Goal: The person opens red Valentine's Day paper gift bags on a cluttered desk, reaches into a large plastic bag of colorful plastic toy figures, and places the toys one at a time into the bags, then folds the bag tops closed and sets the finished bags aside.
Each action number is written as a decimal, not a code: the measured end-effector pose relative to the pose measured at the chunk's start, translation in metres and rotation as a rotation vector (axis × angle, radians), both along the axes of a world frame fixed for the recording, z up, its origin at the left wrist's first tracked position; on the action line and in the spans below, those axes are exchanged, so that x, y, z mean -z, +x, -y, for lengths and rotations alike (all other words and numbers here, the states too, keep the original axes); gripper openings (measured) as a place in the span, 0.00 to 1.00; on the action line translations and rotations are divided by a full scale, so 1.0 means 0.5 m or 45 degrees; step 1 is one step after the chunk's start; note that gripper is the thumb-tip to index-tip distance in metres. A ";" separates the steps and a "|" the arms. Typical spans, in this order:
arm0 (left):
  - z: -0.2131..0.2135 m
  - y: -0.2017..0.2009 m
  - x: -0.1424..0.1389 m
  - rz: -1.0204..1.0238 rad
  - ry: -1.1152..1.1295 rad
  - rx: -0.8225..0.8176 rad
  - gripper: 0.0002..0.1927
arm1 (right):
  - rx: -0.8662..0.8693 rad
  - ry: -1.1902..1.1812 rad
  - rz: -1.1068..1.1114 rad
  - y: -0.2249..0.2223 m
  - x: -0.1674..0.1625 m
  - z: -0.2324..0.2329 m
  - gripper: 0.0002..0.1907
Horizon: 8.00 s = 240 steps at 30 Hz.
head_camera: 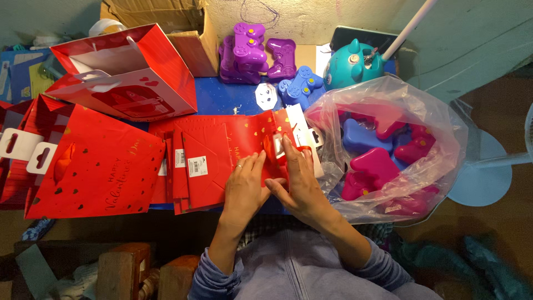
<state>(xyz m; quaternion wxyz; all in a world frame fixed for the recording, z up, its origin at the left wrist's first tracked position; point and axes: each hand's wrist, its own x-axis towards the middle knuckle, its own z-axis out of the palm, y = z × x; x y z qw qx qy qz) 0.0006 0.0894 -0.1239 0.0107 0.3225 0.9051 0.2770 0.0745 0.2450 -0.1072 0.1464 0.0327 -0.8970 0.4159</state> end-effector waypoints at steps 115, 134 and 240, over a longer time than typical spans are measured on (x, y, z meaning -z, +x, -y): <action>0.096 -0.104 -0.047 0.143 -0.002 0.183 0.35 | -0.432 -0.438 0.116 0.066 0.341 -0.082 0.09; 0.051 -0.062 -0.034 -0.185 0.089 0.061 0.26 | -0.407 -0.439 0.124 0.056 0.338 -0.043 0.23; 0.021 0.033 -0.339 -0.410 0.167 -0.246 0.21 | 0.011 -0.454 -0.477 0.026 -0.120 -0.105 0.33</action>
